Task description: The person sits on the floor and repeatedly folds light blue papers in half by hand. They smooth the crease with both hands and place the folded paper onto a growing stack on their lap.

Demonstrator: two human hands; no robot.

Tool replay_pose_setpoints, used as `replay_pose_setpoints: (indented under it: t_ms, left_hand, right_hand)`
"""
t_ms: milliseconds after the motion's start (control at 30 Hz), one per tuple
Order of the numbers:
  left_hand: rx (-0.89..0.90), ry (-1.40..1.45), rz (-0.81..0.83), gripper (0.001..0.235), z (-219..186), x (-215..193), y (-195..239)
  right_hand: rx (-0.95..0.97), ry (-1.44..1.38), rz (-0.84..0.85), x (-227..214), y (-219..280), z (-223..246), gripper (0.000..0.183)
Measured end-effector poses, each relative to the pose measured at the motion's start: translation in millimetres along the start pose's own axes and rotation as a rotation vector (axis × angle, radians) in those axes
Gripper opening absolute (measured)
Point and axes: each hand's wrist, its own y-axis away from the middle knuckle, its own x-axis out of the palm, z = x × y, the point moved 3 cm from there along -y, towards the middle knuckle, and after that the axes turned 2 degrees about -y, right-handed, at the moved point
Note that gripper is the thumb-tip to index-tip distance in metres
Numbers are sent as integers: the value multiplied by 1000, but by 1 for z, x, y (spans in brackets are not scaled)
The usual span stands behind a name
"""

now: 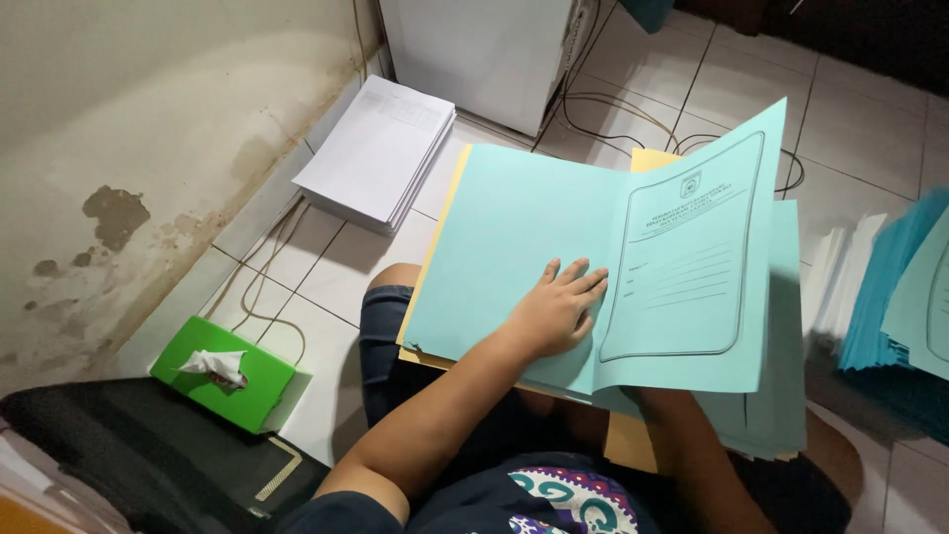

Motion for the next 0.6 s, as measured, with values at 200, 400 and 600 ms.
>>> replay_pose_setpoints:
  t_ms: [200,400,600]
  left_hand:
    - [-133,750,-210,55,34,-16,5]
    - [-110,1480,-645,72,61,-179,53]
    - [-119,930,-347,49,16,-201,19]
  right_hand:
    - [-216,273,96,68,-24,-82,70]
    - [-268,446,98,81,-25,-103,75]
    - [-261,520,76,85,-25,-102,73]
